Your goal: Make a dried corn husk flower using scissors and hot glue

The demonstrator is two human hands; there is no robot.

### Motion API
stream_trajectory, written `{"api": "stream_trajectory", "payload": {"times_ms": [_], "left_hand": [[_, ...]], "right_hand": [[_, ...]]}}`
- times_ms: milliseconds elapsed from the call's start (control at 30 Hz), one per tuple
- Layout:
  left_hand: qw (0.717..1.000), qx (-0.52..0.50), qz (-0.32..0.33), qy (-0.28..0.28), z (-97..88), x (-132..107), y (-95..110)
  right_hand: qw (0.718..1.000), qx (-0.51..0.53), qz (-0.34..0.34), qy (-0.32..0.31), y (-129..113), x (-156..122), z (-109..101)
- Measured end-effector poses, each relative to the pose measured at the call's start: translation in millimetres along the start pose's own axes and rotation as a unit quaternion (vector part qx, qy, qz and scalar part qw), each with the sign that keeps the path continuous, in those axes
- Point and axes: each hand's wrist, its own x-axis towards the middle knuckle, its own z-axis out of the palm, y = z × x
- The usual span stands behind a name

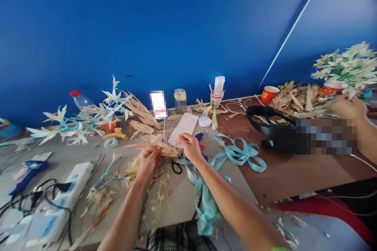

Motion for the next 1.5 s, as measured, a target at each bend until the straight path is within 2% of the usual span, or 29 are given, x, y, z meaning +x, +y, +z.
{"api": "stream_trajectory", "payload": {"times_ms": [100,133,200,233,267,300,333,367,400,433,500,533,567,600,633,767,833,933,1100,1267,1400,1500], "left_hand": [[0.999,-0.029,0.001,0.014,-4.1,3.3,0.9],[0.999,-0.040,0.008,0.025,-5.4,4.7,1.4],[0.997,-0.060,0.025,0.052,-7.9,7.5,2.4],[0.995,-0.065,0.030,0.062,-9.1,8.7,2.7],[0.995,-0.067,0.034,0.069,-10.1,9.8,2.8],[0.994,-0.068,0.036,0.075,-11.1,10.8,2.9],[0.994,-0.066,0.039,0.077,-11.9,11.6,2.9],[0.994,-0.064,0.044,0.078,-12.5,12.3,2.9],[0.993,-0.063,0.053,0.080,-13.0,12.9,2.9],[0.992,-0.062,0.063,0.084,-13.3,13.4,3.0],[0.990,-0.062,0.079,0.096,-13.9,14.3,3.1],[0.989,-0.063,0.084,0.103,-14.2,14.6,3.2],[0.988,-0.062,0.088,0.109,-14.4,14.9,3.2],[0.988,-0.060,0.090,0.113,-14.7,15.0,3.1],[0.987,-0.057,0.092,0.114,-14.8,15.1,3.0],[0.988,-0.055,0.092,0.114,-14.9,15.0,2.3],[0.988,-0.056,0.088,0.114,-14.5,14.9,2.2],[0.987,-0.055,0.089,0.120,-13.9,14.7,2.4],[0.988,-0.051,0.090,0.113,-13.2,14.8,2.1],[0.987,-0.050,0.090,0.122,-12.3,15.7,1.3],[0.987,-0.048,0.095,0.119,-13.2,15.8,-0.2],[0.988,-0.049,0.087,0.119,-15.1,16.5,-1.1]], "right_hand": [[0.991,0.004,0.077,0.112,7.5,11.5,-15.8],[0.983,-0.011,0.079,0.164,8.5,14.5,-21.7],[0.965,-0.068,0.036,0.250,7.5,17.6,-31.3],[0.957,-0.092,0.011,0.275,5.6,17.5,-34.0],[0.956,-0.105,-0.011,0.275,2.8,16.4,-35.2],[0.964,-0.103,-0.023,0.246,-0.6,14.6,-34.9],[0.979,-0.087,-0.025,0.183,-4.4,12.0,-33.5],[0.994,-0.061,-0.015,0.088,-8.4,9.1,-31.3],[0.999,-0.034,0.005,-0.035,-12.3,6.0,-28.8],[0.986,-0.014,0.026,-0.167,-15.7,3.0,-26.5],[0.918,-0.020,0.054,-0.392,-20.6,-2.0,-23.1],[0.884,-0.048,0.053,-0.461,-21.8,-3.6,-22.2],[0.862,-0.086,0.047,-0.497,-22.0,-4.5,-21.8],[0.856,-0.126,0.035,-0.501,-21.3,-4.5,-21.9],[0.864,-0.165,0.021,-0.476,-19.9,-3.8,-22.5],[0.917,-0.261,-0.024,-0.300,-11.0,4.3,-27.5],[0.923,-0.290,-0.031,-0.251,-7.7,7.4,-28.9],[0.915,-0.338,-0.046,-0.213,-6.2,5.2,-24.5],[0.879,-0.425,-0.103,-0.192,-6.3,-10.4,-8.9],[0.849,-0.465,-0.111,-0.224,-2.6,-15.0,-0.9],[0.850,-0.467,-0.120,-0.213,-2.3,-12.9,2.8],[0.867,-0.446,-0.112,-0.190,-2.4,-11.5,4.9]]}}
